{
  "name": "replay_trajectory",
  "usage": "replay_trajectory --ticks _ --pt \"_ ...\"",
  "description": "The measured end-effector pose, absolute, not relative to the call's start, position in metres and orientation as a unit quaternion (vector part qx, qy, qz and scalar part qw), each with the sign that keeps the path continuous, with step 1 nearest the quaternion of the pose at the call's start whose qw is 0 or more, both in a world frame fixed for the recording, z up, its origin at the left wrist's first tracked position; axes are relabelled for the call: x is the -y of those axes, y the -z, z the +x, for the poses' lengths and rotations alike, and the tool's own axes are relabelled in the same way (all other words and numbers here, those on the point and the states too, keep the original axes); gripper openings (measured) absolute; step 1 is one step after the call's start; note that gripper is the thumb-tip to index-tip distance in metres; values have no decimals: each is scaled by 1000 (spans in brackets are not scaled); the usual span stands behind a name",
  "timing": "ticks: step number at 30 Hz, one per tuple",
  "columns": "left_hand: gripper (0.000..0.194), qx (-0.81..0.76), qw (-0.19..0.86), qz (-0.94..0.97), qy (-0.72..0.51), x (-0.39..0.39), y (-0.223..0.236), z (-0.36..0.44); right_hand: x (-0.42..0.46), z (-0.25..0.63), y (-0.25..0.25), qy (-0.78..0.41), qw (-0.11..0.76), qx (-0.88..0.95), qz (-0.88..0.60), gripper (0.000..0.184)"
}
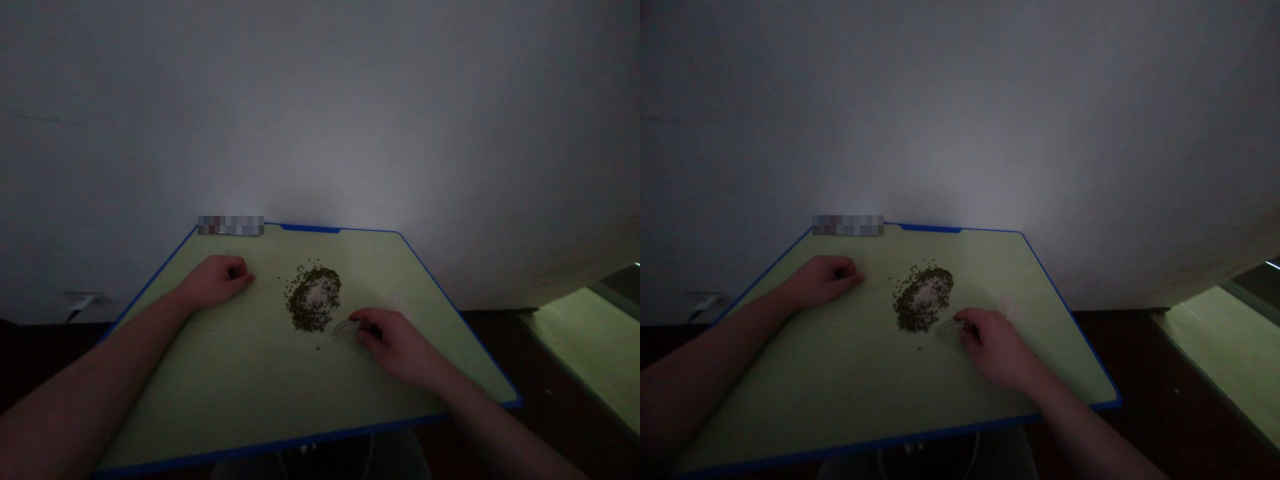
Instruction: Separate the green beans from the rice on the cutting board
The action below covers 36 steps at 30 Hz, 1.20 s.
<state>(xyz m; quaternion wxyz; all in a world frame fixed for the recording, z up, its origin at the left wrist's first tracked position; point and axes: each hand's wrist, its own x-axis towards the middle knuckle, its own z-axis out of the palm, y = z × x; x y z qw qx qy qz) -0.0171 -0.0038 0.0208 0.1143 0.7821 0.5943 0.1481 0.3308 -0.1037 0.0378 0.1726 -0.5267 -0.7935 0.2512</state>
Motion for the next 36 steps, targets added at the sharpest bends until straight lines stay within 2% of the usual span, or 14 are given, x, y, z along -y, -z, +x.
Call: replay_trajectory --ticks 7,14,22,32,36 --pt "31 -591 116 784 -150 3 -19 -19 101 324 -38 -255 156 811 -503 30" --pt "31 -590 114 785 -149 -1 -16 -20 123 316 -48 -234 179 797 -528 35" --pt "30 -587 111 788 -147 -2 -17 -19 134 291 -32 -180 173 795 -552 43" --pt "30 -597 112 781 -145 -1 -19 -17 118 341 -32 -121 198 726 -647 40" --pt "31 -593 115 784 -143 0 -19 -16 122 332 -32 -173 227 739 -610 41"
